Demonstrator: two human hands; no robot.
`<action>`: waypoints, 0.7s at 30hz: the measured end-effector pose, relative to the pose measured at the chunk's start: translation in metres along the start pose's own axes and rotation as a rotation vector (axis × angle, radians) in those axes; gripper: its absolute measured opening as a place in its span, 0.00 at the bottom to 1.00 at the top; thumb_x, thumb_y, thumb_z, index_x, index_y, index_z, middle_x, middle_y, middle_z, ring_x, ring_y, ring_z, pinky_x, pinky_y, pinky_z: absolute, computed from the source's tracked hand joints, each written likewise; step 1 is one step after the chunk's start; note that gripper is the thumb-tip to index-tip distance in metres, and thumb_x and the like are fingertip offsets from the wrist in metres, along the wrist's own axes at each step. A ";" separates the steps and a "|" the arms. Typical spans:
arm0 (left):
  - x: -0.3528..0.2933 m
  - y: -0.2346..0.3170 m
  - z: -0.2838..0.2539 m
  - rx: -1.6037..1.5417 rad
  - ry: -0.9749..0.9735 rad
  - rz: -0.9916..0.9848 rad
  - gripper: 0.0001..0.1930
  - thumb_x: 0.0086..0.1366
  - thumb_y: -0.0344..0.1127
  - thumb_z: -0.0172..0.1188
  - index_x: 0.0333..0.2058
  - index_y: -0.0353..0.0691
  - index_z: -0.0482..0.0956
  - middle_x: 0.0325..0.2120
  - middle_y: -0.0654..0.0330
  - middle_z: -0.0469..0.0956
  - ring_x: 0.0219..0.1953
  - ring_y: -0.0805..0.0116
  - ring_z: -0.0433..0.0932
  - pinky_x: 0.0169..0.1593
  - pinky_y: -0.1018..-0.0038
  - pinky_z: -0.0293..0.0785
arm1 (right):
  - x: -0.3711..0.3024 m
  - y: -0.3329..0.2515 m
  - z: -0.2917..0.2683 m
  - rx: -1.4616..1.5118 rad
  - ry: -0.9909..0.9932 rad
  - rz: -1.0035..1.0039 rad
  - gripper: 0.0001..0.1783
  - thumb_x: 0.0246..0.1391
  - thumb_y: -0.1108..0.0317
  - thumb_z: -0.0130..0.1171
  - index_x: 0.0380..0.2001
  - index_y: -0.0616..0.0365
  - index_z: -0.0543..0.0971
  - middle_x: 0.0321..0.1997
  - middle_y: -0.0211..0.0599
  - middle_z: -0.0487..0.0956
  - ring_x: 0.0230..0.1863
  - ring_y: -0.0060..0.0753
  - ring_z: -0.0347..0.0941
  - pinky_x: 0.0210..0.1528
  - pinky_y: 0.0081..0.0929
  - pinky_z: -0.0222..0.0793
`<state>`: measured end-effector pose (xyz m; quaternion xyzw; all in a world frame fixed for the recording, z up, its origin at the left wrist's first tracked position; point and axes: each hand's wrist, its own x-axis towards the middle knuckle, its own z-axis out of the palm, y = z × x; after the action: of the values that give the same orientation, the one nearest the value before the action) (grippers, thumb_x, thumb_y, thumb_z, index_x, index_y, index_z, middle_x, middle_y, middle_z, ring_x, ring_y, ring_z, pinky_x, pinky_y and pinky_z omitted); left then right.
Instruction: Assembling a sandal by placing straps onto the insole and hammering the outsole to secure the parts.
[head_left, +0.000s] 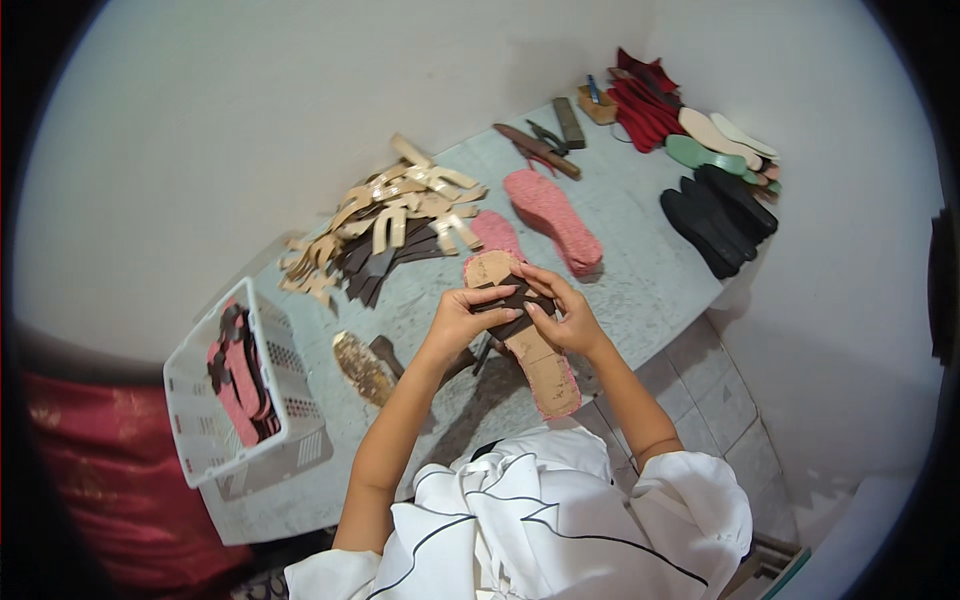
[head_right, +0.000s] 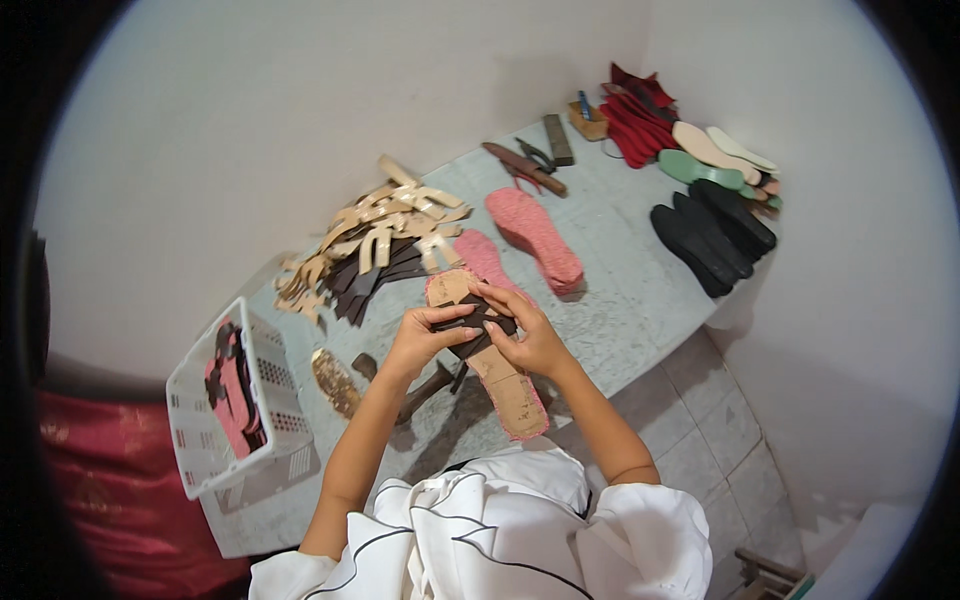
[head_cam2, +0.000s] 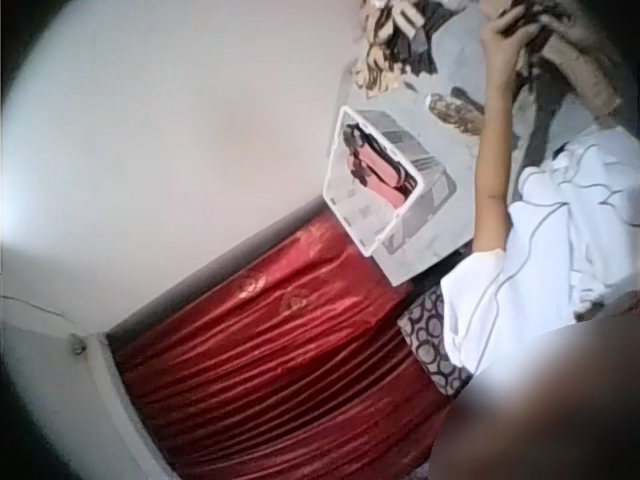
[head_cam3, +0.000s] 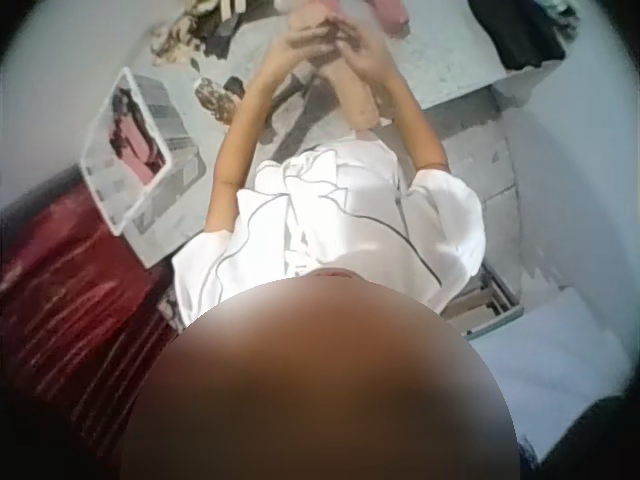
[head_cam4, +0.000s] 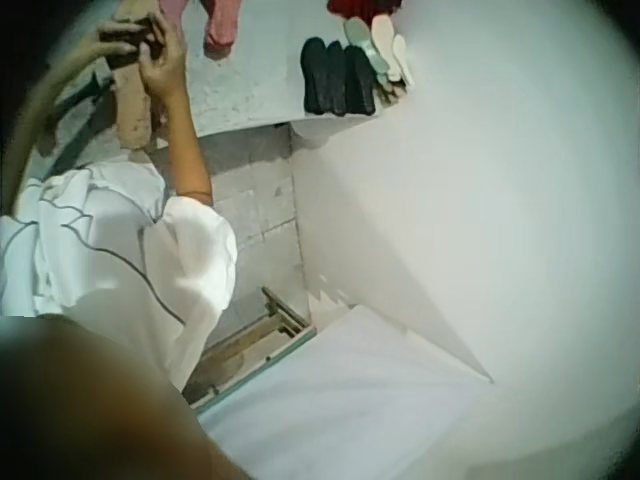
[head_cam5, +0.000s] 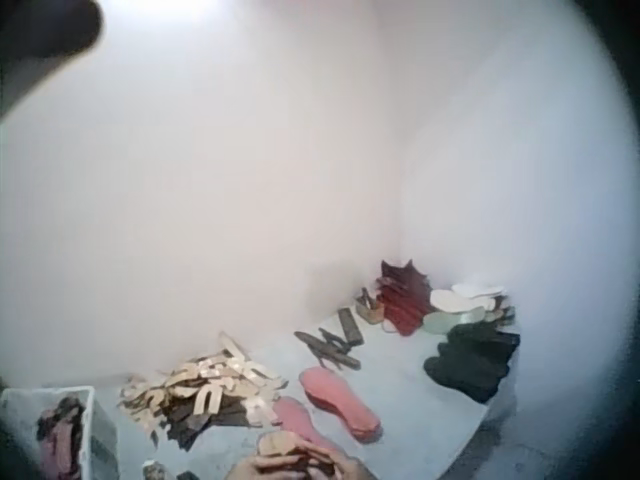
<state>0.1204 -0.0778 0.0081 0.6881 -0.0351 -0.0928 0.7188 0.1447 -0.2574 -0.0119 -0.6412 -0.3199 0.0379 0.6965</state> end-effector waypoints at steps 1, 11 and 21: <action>0.011 -0.002 0.005 0.001 -0.003 0.002 0.17 0.47 0.23 0.63 0.40 0.33 0.76 0.35 0.59 0.77 0.35 0.76 0.74 0.41 0.80 0.71 | 0.000 0.003 -0.009 0.027 0.016 -0.016 0.28 0.46 0.82 0.46 0.54 0.64 0.59 0.56 0.42 0.63 0.60 0.33 0.57 0.58 0.26 0.54; 0.075 -0.010 0.060 -0.108 -0.088 -0.118 0.18 0.48 0.23 0.62 0.41 0.31 0.75 0.33 0.58 0.77 0.31 0.75 0.75 0.35 0.82 0.73 | -0.017 0.022 -0.105 -0.031 0.317 -0.029 0.28 0.47 0.76 0.52 0.53 0.61 0.60 0.59 0.37 0.61 0.46 0.21 0.64 0.46 0.19 0.59; 0.088 -0.026 0.067 -0.212 -0.033 -0.217 0.19 0.49 0.21 0.61 0.42 0.30 0.73 0.32 0.55 0.77 0.30 0.73 0.76 0.33 0.82 0.74 | -0.103 0.112 -0.364 -0.733 1.498 0.206 0.14 0.47 0.74 0.49 0.40 0.62 0.72 0.41 0.36 0.74 0.40 0.30 0.71 0.40 0.23 0.66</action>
<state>0.1929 -0.1610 -0.0212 0.6066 0.0378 -0.1844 0.7724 0.2827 -0.6017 -0.1456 -0.7085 0.2954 -0.4406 0.4655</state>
